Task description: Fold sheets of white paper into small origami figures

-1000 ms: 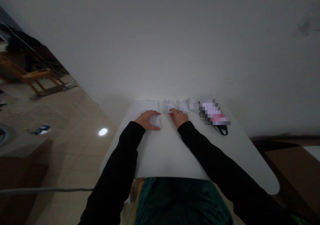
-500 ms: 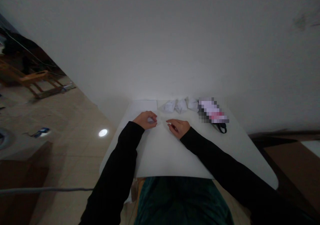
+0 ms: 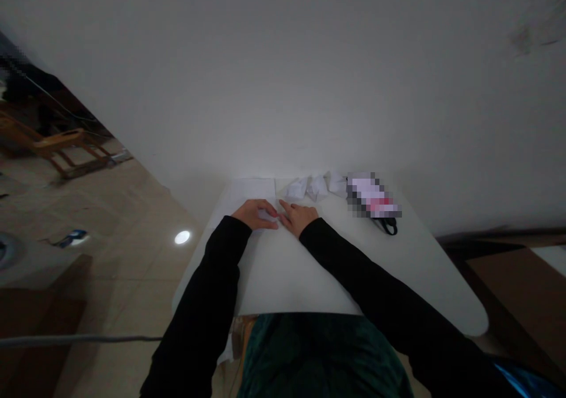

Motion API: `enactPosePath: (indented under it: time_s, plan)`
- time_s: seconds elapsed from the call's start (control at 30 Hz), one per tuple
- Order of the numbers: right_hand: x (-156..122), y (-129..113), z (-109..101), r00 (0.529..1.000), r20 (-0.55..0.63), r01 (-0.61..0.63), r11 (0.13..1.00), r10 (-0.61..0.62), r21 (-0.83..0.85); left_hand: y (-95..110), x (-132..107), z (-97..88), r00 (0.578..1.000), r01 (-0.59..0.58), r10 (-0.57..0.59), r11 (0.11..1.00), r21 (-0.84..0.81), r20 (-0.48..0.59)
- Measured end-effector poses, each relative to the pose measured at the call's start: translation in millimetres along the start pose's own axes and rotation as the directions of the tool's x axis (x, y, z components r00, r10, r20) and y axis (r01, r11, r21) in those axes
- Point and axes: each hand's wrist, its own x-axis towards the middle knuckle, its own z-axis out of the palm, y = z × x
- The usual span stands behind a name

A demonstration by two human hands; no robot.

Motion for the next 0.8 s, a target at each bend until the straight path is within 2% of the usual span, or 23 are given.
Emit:
enactPosePath:
  time_s: [0.13, 0.23, 0.4, 0.8]
  plan:
    - [-1.7, 2.2, 0.2, 0.997, -0.006, -0.071, 0.997, 0.071, 0.004, -0.6, 0.7, 0.6, 1.0, -0.018, 0.019, 0.998, 0.053, -0.012]
    - [-2.0, 3.5, 0.1, 0.998, -0.007, -0.055, 0.998, 0.056, 0.002, -1.9, 0.7, 0.0, 1.0, -0.029, 0.029, 0.995, 0.092, 0.003]
    - [-1.2, 2.7, 0.8, 1.0, 0.001, -0.022, 1.0, 0.022, -0.014, -4.9, -0.8, -2.8, 1.0, -0.019, 0.017, 0.997, 0.075, 0.023]
    - [-9.1, 9.2, -1.8, 0.991, -0.007, -0.136, 0.991, 0.136, -0.002, -13.6, -1.6, -1.2, 1.0, -0.026, 0.025, 1.0, 0.01, 0.007]
